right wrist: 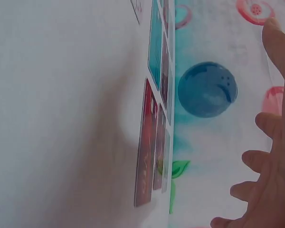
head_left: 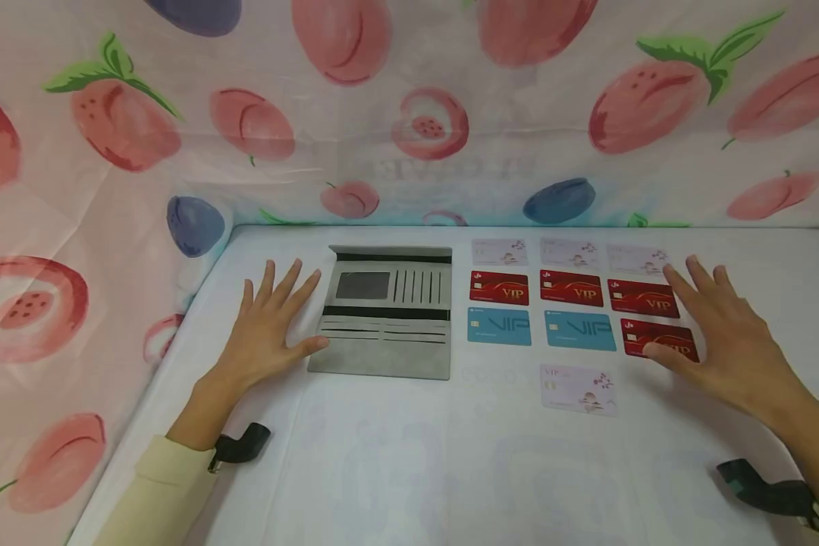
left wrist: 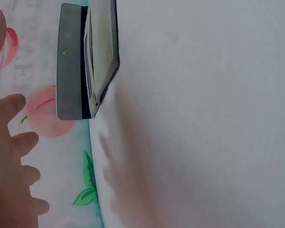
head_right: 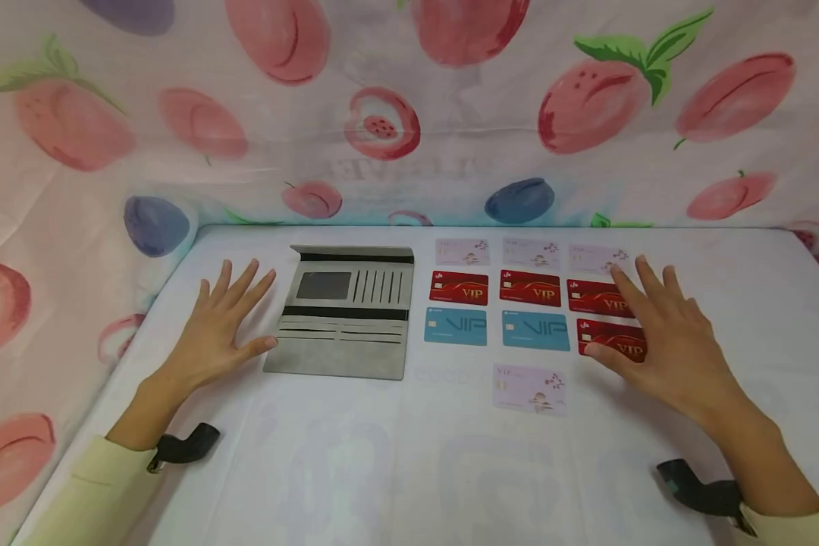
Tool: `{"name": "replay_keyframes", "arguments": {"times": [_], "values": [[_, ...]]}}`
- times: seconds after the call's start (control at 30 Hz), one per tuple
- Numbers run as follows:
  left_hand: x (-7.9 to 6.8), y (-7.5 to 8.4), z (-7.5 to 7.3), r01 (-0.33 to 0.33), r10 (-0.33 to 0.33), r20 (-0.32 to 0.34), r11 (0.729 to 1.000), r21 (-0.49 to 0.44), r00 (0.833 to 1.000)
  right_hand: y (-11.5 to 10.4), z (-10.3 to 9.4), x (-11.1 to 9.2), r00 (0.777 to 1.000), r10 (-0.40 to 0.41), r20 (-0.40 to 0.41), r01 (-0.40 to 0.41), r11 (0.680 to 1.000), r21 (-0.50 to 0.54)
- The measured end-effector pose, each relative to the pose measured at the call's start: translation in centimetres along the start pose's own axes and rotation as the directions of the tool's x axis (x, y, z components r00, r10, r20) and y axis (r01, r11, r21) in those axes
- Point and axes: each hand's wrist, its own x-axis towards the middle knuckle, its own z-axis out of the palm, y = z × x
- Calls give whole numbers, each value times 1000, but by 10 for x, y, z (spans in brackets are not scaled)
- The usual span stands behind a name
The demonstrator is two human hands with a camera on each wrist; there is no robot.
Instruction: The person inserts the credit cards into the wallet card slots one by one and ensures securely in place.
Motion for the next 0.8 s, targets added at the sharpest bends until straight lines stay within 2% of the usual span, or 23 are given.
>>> {"name": "replay_keyframes", "arguments": {"times": [0.17, 0.37, 0.5, 0.6, 0.73, 0.8], "values": [[3, 2, 6, -11, 8, -33, 994, -111, 999, -9, 5, -5, 999, 11, 47, -18, 986, 164], [8, 2, 15, 1, -11, -41, 968, -253, 999, -21, 10, -15, 993, 5, 121, -51, 925, 376], [10, 0, 21, 45, -46, 7, 913, -405, 999, -27, 18, -20, 994, -29, 103, -18, 902, 431], [10, 0, 24, 144, -123, 76, 861, -487, 989, -29, 26, -24, 993, -85, 77, 40, 885, 463], [8, 0, 30, 255, -228, 117, 809, -530, 967, -30, 34, -27, 987, -137, 79, 79, 858, 507], [9, -1, 34, 264, -247, 106, 797, -544, 963, -30, 36, -28, 985, -150, 84, 85, 851, 518]]}}
